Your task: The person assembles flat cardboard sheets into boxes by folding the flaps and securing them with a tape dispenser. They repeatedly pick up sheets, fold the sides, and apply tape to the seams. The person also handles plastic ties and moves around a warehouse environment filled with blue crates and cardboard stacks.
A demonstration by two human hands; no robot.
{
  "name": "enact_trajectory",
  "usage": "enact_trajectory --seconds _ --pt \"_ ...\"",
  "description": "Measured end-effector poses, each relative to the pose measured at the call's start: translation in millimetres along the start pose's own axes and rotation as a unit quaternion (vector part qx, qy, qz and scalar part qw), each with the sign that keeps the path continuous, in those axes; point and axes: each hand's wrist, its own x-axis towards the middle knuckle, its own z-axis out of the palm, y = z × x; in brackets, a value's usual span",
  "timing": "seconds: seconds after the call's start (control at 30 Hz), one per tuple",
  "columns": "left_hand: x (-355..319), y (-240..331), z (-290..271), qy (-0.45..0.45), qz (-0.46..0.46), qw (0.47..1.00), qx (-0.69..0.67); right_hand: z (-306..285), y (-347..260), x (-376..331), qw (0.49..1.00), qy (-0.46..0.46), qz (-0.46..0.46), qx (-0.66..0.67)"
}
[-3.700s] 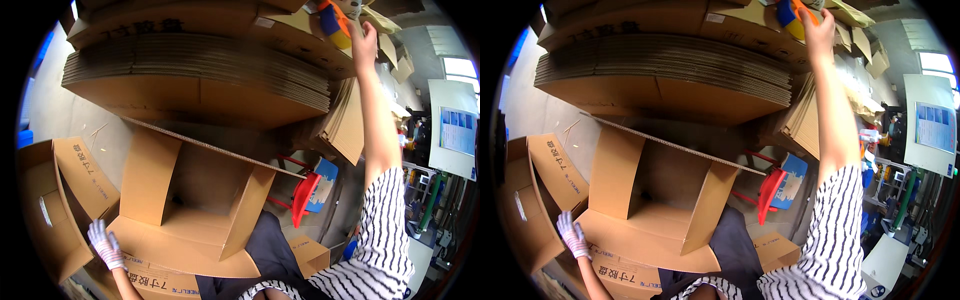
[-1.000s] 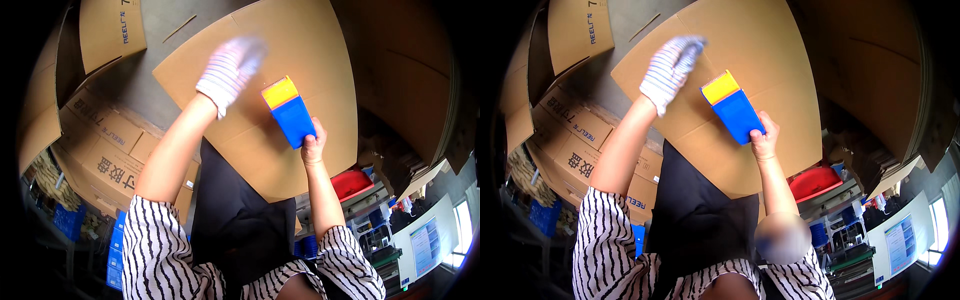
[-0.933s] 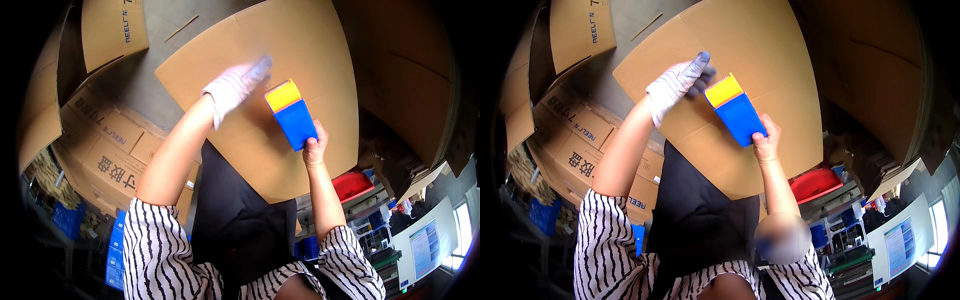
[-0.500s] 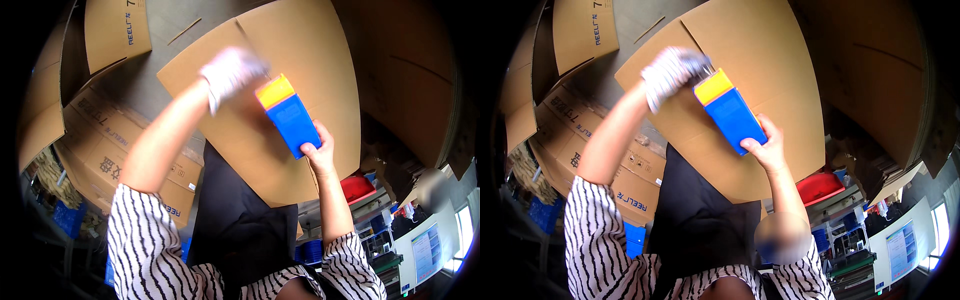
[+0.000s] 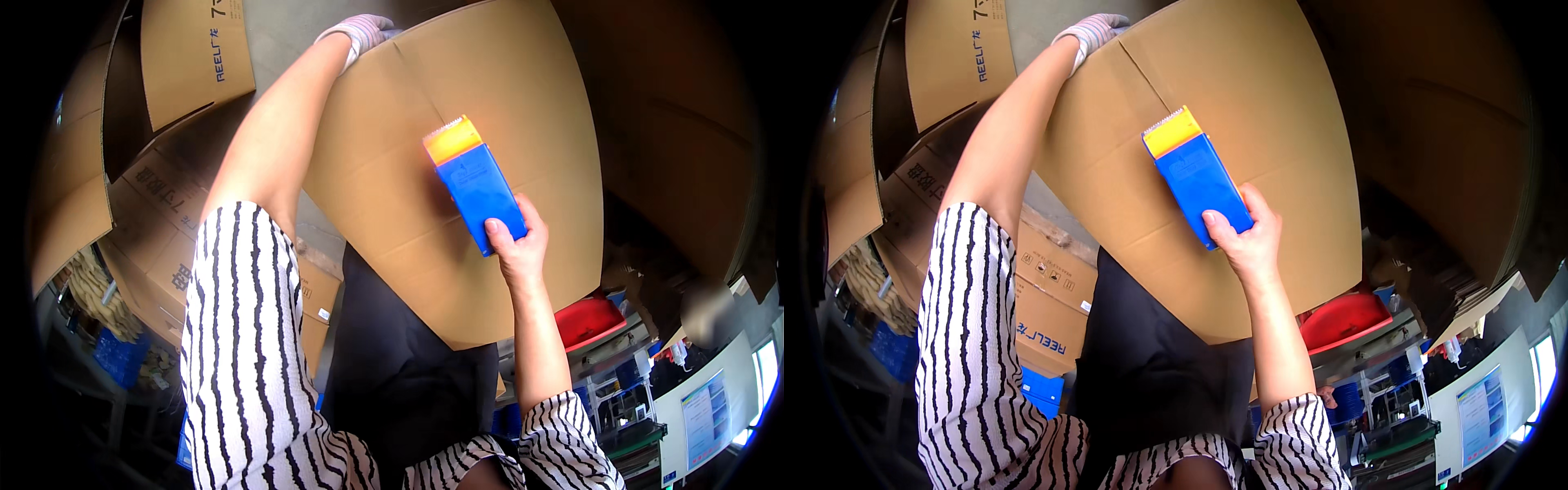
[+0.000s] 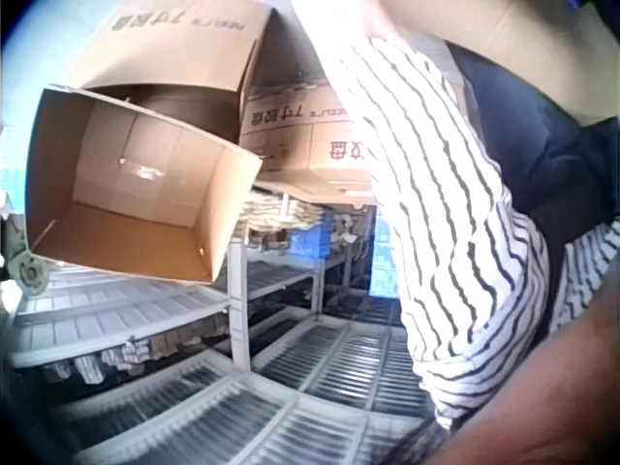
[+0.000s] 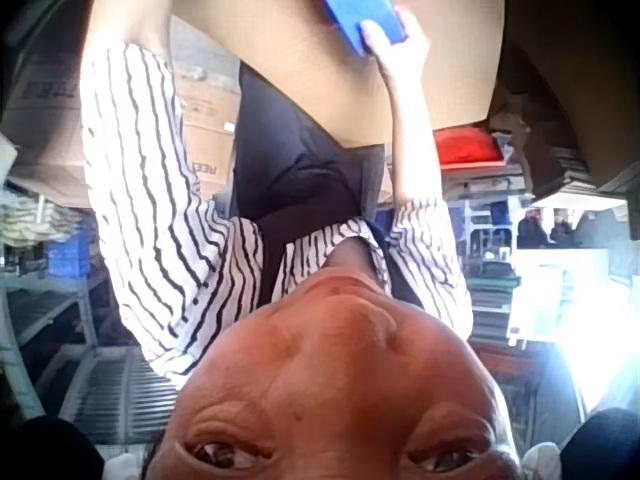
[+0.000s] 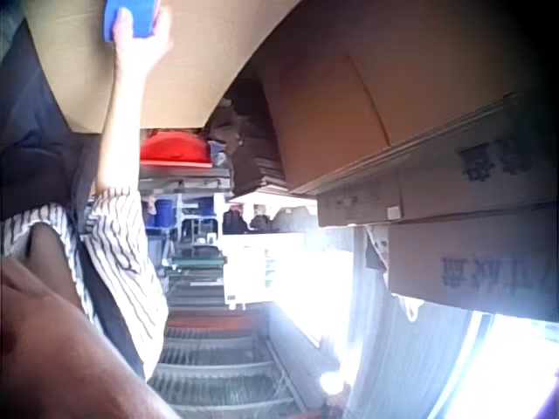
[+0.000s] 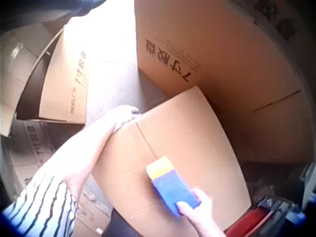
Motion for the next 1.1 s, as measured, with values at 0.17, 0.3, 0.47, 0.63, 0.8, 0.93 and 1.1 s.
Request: enact_trajectory --seconds 0.17,0.3,0.47,0.63,0.8,0.93,1.1 --pt "-3 3 -11 0.038 -0.099 0.972 0.208 0 0 2 1.0 -0.006 0.003 0.018" --pt "-70 70 -3 0.259 0.207 0.941 -0.074 -4 -12 7 0.998 -0.028 0.011 -0.054" --pt "-102 114 -1 0.236 0.123 0.96 0.09 -73 6 -56 0.991 -0.049 0.07 -0.106" --pt "-111 116 3 0.336 0.099 0.89 0.292 -242 86 -243 0.957 -0.042 0.171 -0.23" --pt "-125 170 50 0.269 0.134 0.889 0.344 -320 122 -383 0.905 0.037 0.326 -0.271" --pt "-174 227 151 0.15 0.294 0.864 0.379 -322 128 -383 0.899 0.058 0.33 -0.282" --pt "-238 274 229 0.048 0.447 0.846 0.285 -316 143 -359 0.883 0.053 0.316 -0.343"
